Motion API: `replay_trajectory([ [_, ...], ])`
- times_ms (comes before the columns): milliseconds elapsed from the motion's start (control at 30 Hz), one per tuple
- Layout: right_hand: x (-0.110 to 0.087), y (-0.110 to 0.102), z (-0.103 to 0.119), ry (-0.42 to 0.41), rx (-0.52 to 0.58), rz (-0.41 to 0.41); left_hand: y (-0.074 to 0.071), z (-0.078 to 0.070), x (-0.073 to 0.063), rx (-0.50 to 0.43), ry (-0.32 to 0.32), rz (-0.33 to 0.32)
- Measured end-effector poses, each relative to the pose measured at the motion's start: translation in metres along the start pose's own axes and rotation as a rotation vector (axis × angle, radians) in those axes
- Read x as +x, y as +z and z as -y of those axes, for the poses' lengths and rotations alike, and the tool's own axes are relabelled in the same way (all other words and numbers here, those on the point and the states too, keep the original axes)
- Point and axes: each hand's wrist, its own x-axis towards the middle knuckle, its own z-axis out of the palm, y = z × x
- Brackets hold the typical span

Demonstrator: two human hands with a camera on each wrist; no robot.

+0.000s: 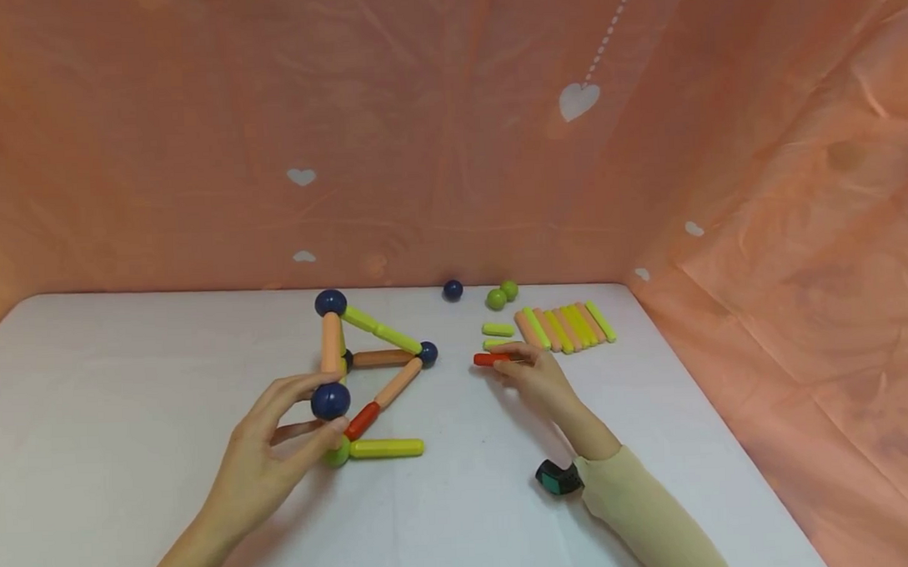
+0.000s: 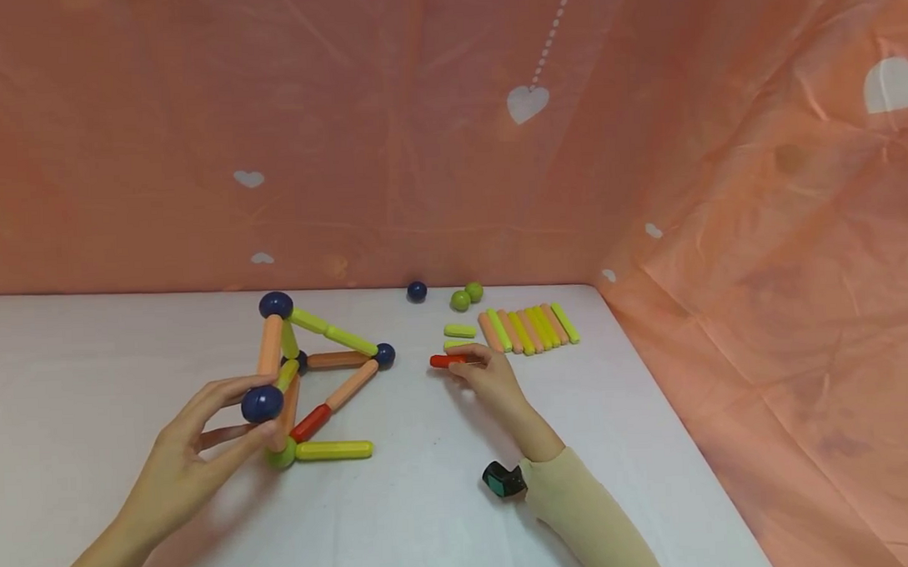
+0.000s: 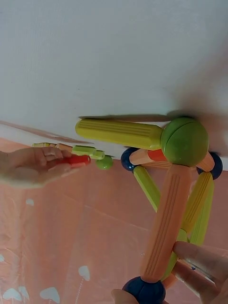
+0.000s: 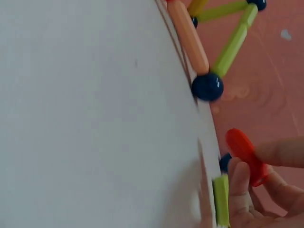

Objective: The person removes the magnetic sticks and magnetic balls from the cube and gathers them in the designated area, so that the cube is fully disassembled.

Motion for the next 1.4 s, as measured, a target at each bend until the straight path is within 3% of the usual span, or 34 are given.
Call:
replay_trajectory([
  [267, 0.01, -0.013, -0.008, 0.123, 0.018, -0.017, -0.003, -0.001, -0.001, -0.004, -0.035, 0.014],
  [433, 0.014, -0.017, -0.015, 0.135, 0.003, -0.041, -0.003, 0.0, -0.001, -0.005, -0.036, 0.012],
  [600, 0.011, -0.02, -0.019, 0.159, 0.081, -0.077, -0.001, 0.001, 0.0, -0.034, -0.033, 0.026],
  [700, 0.007, -0.019, -0.018, 0.132, 0.082, -0.098, -0.001, 0.001, 0.0, -0.037, -0.029, 0.027],
  [900, -0.004, -0.005, -0.007, 0.041, -0.048, -0.156, -0.006, 0.001, 0.0, -0.04, -0.026, 0.02],
  [1000, -0.01, 0.008, 0.001, -0.03, -0.046, -0.09, -0.008, 0.001, 0.0, -0.049, -0.025, 0.021],
  [1133, -0.017, 0.029, 0.007, -0.124, -0.034, 0.109, -0.009, 0.001, 0.001, -0.052, -0.03, 0.024],
  [1233, -0.022, 0.044, 0.009, -0.145, -0.033, 0.262, -0.008, 0.002, 0.001, -0.058, -0.033, 0.027],
  [1400, -0.026, 0.061, 0.011, -0.126, -0.024, 0.403, -0.007, 0.002, 0.0, -0.062, -0.044, 0.033],
])
